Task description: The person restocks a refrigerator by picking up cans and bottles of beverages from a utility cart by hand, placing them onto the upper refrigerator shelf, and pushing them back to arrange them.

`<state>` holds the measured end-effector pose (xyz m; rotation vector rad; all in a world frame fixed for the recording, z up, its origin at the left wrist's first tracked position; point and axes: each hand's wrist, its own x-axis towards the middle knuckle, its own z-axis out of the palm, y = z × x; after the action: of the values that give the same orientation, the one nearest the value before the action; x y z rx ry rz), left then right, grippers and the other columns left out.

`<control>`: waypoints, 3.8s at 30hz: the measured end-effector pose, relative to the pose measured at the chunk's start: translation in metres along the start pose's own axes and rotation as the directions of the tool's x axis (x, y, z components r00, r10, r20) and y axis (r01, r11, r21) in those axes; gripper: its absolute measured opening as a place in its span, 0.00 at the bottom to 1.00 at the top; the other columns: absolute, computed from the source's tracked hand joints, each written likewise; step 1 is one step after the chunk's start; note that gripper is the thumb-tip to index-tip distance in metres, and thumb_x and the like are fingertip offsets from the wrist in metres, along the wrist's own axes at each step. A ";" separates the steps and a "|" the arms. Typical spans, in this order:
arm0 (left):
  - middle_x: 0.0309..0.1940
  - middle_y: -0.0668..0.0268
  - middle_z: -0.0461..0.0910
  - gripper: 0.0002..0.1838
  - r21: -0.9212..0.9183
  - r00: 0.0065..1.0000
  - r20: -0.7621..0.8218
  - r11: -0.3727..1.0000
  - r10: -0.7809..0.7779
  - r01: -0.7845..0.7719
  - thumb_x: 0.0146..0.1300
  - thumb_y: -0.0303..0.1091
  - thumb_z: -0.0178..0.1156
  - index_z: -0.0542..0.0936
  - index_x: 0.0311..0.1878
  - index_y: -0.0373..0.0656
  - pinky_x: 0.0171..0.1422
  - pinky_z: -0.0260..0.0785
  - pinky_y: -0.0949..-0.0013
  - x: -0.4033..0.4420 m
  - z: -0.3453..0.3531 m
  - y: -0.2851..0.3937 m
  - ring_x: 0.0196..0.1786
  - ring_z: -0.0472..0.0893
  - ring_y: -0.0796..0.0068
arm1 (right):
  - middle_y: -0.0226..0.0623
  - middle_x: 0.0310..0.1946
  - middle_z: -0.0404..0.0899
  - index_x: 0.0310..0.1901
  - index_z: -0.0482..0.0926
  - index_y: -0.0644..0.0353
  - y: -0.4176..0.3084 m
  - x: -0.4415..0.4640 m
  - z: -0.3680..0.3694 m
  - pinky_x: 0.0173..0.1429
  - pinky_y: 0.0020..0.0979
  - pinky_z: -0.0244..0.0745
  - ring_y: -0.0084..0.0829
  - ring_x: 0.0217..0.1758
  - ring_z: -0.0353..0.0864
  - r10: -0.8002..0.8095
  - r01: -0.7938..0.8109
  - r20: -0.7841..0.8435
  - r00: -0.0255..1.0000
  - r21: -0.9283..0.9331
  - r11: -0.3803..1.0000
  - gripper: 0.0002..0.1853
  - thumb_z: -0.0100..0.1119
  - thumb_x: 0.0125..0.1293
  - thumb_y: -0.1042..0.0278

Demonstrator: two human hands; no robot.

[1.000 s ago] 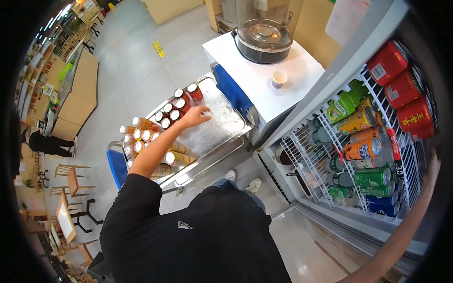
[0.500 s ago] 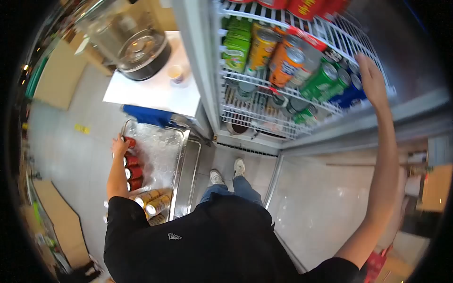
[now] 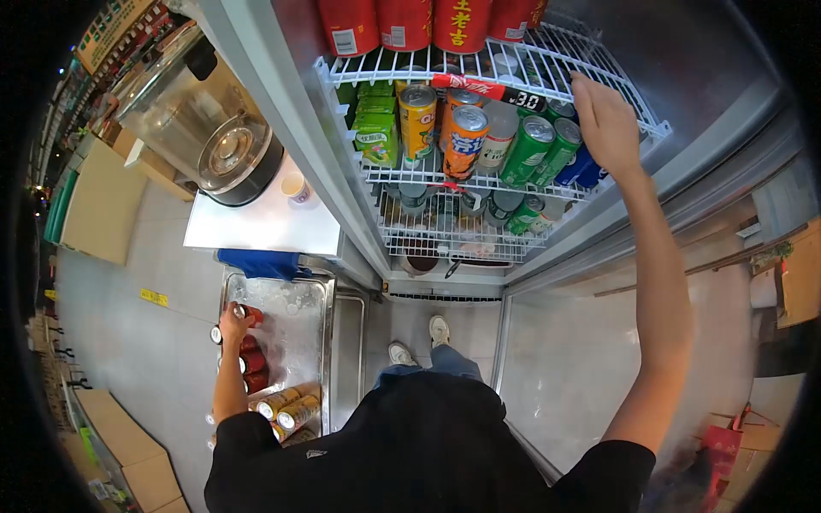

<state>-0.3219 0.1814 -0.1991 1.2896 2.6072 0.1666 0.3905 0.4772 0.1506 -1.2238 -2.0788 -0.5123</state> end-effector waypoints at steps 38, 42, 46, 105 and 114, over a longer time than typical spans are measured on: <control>0.49 0.52 0.83 0.28 -0.698 0.761 0.352 0.694 0.545 -0.174 0.66 0.41 0.64 0.72 0.65 0.36 0.58 0.73 0.65 -0.061 -0.073 0.163 0.53 0.82 0.65 | 0.46 0.53 0.79 0.62 0.70 0.65 0.050 0.124 0.045 0.61 0.34 0.70 0.35 0.56 0.78 0.415 -0.469 0.235 0.879 0.579 0.667 0.38 0.72 0.56 0.49; 0.46 0.53 0.85 0.27 -0.561 0.907 0.271 0.819 0.321 -0.122 0.63 0.45 0.66 0.77 0.58 0.35 0.54 0.75 0.66 -0.058 -0.032 0.086 0.49 0.84 0.65 | 0.49 0.63 0.72 0.67 0.66 0.69 0.071 0.113 0.045 0.70 0.36 0.62 0.39 0.67 0.70 0.427 -0.515 0.289 0.857 0.445 0.733 0.44 0.68 0.59 0.44; 0.42 0.48 0.84 0.26 -0.531 0.994 -0.107 0.846 -0.021 -0.040 0.58 0.45 0.67 0.80 0.54 0.37 0.53 0.75 0.61 -0.067 -0.017 0.030 0.45 0.85 0.58 | 0.48 0.64 0.72 0.66 0.68 0.67 0.106 0.079 0.059 0.71 0.35 0.61 0.38 0.68 0.70 0.342 -0.418 0.258 0.904 0.359 0.835 0.37 0.61 0.64 0.46; 0.52 0.50 0.82 0.37 0.088 0.163 -0.295 0.197 0.942 -0.976 0.49 0.53 0.69 0.76 0.60 0.41 0.61 0.72 0.58 -0.099 -0.340 0.825 0.56 0.81 0.53 | 0.61 0.68 0.61 0.67 0.65 0.67 -0.027 0.024 0.013 0.66 0.45 0.67 0.57 0.67 0.67 0.182 -0.036 -0.447 0.876 0.317 0.948 0.30 0.57 0.62 0.74; 0.59 0.49 0.77 0.40 0.291 0.351 -0.109 0.368 0.930 -0.883 0.48 0.49 0.73 0.73 0.63 0.39 0.65 0.70 0.54 -0.018 -0.331 0.926 0.62 0.77 0.51 | 0.35 0.44 0.78 0.42 0.79 0.60 -0.032 0.024 0.023 0.35 0.26 0.81 0.32 0.47 0.80 0.154 -0.085 -0.359 0.921 0.201 0.976 0.12 0.59 0.55 0.70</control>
<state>0.3170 0.7286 0.3104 2.8595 1.6780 0.2844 0.3462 0.4909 0.1511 -1.0470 -1.6776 -0.4469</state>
